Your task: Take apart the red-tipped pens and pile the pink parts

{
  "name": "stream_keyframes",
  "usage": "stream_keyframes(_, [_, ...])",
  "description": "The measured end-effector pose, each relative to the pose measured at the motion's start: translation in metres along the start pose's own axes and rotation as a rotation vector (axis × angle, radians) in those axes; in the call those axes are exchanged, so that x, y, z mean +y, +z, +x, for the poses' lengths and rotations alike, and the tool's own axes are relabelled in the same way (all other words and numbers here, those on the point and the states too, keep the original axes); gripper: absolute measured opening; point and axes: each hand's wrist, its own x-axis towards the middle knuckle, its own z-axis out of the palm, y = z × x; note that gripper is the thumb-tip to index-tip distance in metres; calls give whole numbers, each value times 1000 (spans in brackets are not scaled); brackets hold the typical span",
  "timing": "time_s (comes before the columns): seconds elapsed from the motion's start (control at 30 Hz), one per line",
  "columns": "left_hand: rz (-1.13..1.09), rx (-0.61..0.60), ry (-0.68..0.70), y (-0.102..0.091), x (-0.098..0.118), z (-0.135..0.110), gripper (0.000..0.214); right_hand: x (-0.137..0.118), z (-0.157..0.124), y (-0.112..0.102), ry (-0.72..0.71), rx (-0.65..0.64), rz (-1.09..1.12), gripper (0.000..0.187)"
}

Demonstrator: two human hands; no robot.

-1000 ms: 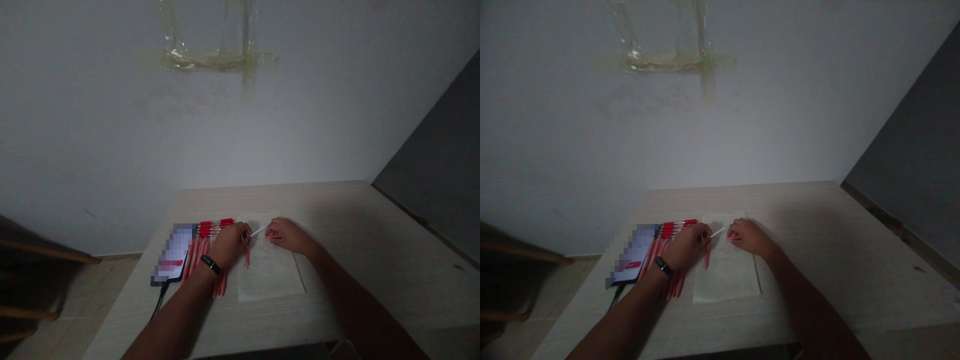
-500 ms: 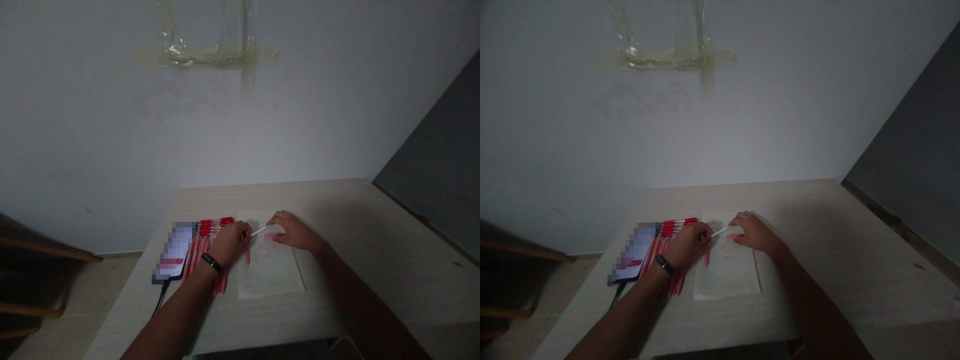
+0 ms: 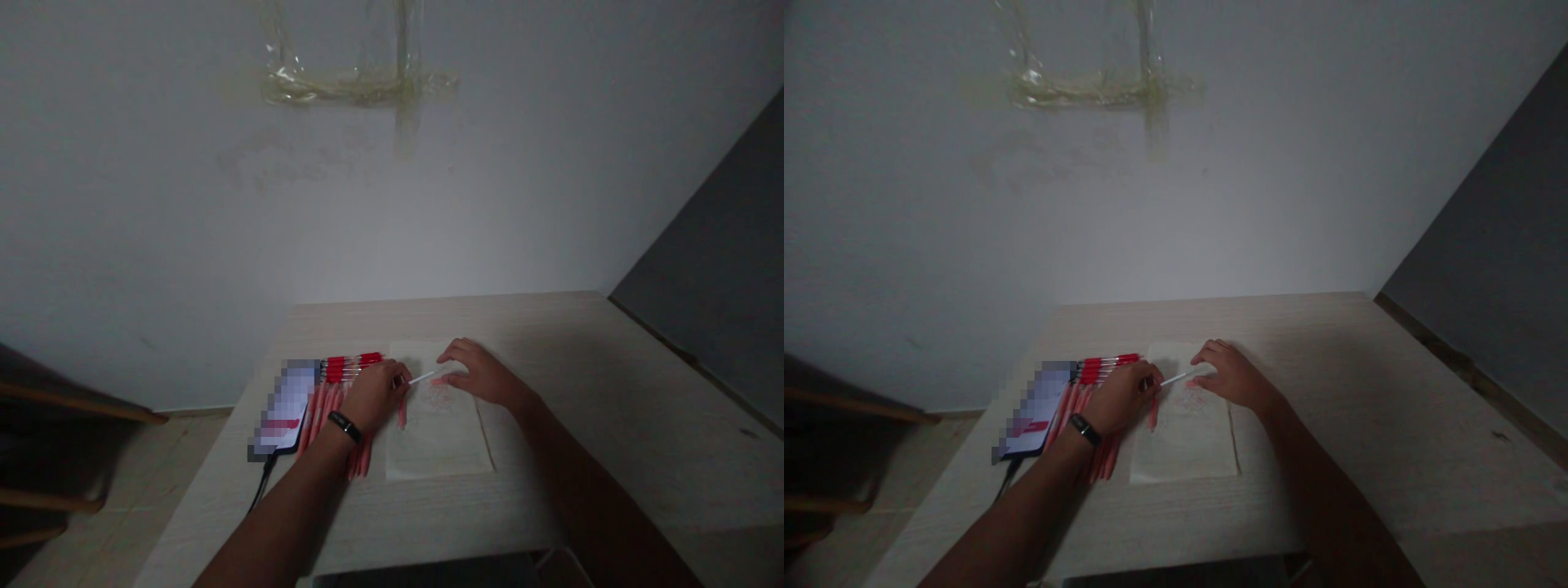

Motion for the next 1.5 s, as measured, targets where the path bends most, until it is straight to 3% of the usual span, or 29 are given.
stream_keyframes(0.1, [12,11,-2,-1,0,0,15,-4,2,-2,-34,9,-13,11])
stream_keyframes(0.37, [38,11,-48,-1,0,0,16,0,1,-4,-6,2,-85,3])
stream_keyframes(0.5, [36,17,-104,-1,-4,1,16,7,-3,-7,53,20,-81,6])
stream_keyframes(0.7, [28,13,-107,-1,-6,1,14,5,-6,4,38,-135,-42,10])
stream_keyframes(0.93, [30,20,-101,1,-7,1,15,6,-6,8,77,-198,-20,9])
stream_keyframes(1.5, [30,3,-98,-1,-2,0,15,9,-8,10,111,-204,-17,9])
